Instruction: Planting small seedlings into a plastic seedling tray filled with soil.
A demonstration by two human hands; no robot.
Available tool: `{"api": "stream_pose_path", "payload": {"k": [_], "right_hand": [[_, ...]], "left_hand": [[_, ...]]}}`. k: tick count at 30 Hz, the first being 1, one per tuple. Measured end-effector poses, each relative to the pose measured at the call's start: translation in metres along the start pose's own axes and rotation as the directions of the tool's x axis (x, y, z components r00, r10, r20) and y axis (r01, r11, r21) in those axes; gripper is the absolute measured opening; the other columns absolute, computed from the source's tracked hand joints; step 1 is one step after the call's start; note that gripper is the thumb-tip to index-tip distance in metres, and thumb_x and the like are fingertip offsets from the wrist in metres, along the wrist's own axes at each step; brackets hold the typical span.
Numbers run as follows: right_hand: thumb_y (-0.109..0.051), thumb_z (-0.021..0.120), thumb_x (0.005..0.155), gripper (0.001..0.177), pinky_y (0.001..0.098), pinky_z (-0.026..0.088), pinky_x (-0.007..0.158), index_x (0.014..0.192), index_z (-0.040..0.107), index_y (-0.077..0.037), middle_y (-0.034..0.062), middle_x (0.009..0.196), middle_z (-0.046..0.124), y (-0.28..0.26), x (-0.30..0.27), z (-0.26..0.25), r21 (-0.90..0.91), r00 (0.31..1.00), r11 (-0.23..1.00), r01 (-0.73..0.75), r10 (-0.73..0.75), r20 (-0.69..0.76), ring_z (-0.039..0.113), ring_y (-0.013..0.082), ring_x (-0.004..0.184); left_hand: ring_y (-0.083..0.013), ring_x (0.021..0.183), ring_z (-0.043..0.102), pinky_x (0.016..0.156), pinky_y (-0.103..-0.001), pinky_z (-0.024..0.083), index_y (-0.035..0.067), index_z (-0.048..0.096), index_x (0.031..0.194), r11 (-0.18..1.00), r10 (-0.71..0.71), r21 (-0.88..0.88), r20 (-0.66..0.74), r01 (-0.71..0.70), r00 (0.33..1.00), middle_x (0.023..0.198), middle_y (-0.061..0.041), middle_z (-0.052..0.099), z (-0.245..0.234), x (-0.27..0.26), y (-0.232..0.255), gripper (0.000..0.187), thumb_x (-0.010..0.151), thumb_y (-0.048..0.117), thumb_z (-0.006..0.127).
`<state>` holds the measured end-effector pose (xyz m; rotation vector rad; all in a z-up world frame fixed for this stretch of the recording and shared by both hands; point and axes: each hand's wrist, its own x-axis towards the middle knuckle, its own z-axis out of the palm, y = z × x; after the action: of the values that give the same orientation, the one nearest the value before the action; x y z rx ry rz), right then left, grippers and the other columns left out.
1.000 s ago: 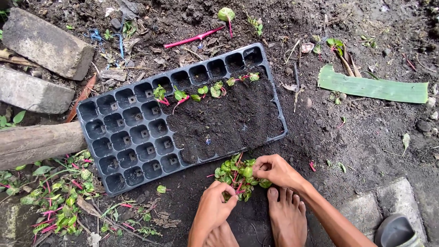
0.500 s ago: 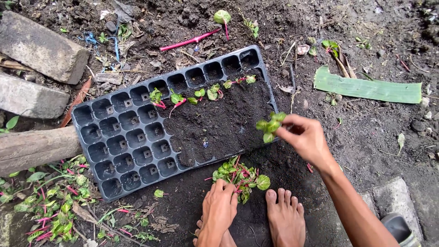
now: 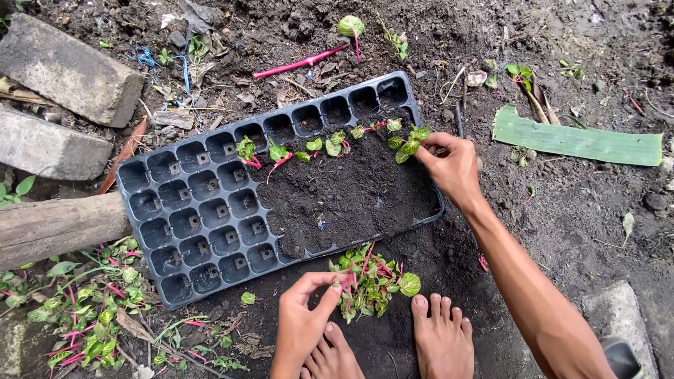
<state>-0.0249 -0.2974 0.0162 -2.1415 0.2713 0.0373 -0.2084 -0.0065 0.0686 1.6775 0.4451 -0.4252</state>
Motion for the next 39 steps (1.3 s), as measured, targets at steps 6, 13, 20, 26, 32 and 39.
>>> {"api": "stream_pose_path", "payload": {"k": [6,13,20,26,32,39], "right_hand": [[-0.004,0.071,0.096,0.008,0.0182,0.033,0.041,0.103,0.075,-0.003,0.0070,0.079,0.073,-0.010,-0.003,-0.007,0.199,0.991,0.972,0.124,-0.130,0.017,0.046,0.0071,0.049],[-0.001,0.071,0.091,0.016,0.0208,0.040,0.042,0.106,0.075,-0.004,0.0086,0.081,0.072,0.012,0.000,-0.001,0.084,0.994,0.991,0.106,-0.106,-0.001,0.050,0.0108,0.052],[0.002,0.070,0.086,0.018,0.0227,0.043,0.045,0.103,0.075,0.000,0.0142,0.088,0.071,0.017,-0.003,0.004,-0.107,0.978,0.972,0.209,-0.211,-0.004,0.052,0.0149,0.057],[-0.012,0.083,0.087,0.009,0.0274,0.047,0.062,0.091,0.079,-0.019,-0.0010,0.074,0.070,0.056,0.001,0.020,-0.099,0.943,0.953,0.286,-0.298,-0.149,0.055,0.0144,0.065],[-0.002,0.077,0.088,0.026,0.0302,0.053,0.066,0.113,0.071,-0.007,0.0072,0.095,0.054,0.025,-0.037,0.000,-0.047,0.945,0.960,0.276,-0.280,-0.168,0.056,0.0198,0.082],[-0.001,0.082,0.078,0.023,0.0390,0.059,0.070,0.100,0.081,-0.010,0.0130,0.080,0.079,-0.017,-0.126,0.004,0.091,0.987,0.991,0.103,-0.113,0.117,0.072,0.0256,0.074]], "left_hand": [[-0.0173,0.082,0.074,0.077,-0.028,0.060,-0.005,0.075,0.099,0.989,0.041,-0.142,-0.076,-0.051,0.996,0.090,-0.015,0.081,-0.021,0.011,-0.001,0.016,0.084,-0.001,0.072],[-0.0118,0.070,0.066,0.064,-0.023,0.053,-0.001,0.079,0.106,0.999,-0.006,0.042,-0.200,0.015,0.980,0.084,-0.010,0.078,-0.028,0.021,0.018,0.022,0.086,0.005,0.073],[-0.0136,0.064,0.058,0.057,-0.026,0.050,0.007,0.081,0.105,0.862,0.235,0.503,-0.278,-0.067,0.931,0.089,-0.007,0.068,-0.055,0.054,0.033,0.021,0.088,0.009,0.067],[-0.0359,0.076,0.071,0.071,-0.048,0.056,0.002,0.076,0.099,0.649,0.414,0.750,-0.206,-0.129,0.887,0.086,-0.016,0.069,-0.069,0.087,0.062,0.012,0.091,0.007,0.069],[-0.0292,0.079,0.067,0.072,-0.039,0.057,0.005,0.076,0.094,0.462,0.495,0.867,-0.078,-0.186,0.865,0.086,-0.013,0.063,-0.065,0.136,0.037,0.014,0.092,0.003,0.062],[-0.0309,0.093,0.061,0.078,-0.044,0.054,0.006,0.070,0.101,0.312,0.513,0.932,-0.005,-0.182,0.858,0.095,-0.011,0.060,-0.047,0.139,0.030,0.013,0.093,0.009,0.062]]}}
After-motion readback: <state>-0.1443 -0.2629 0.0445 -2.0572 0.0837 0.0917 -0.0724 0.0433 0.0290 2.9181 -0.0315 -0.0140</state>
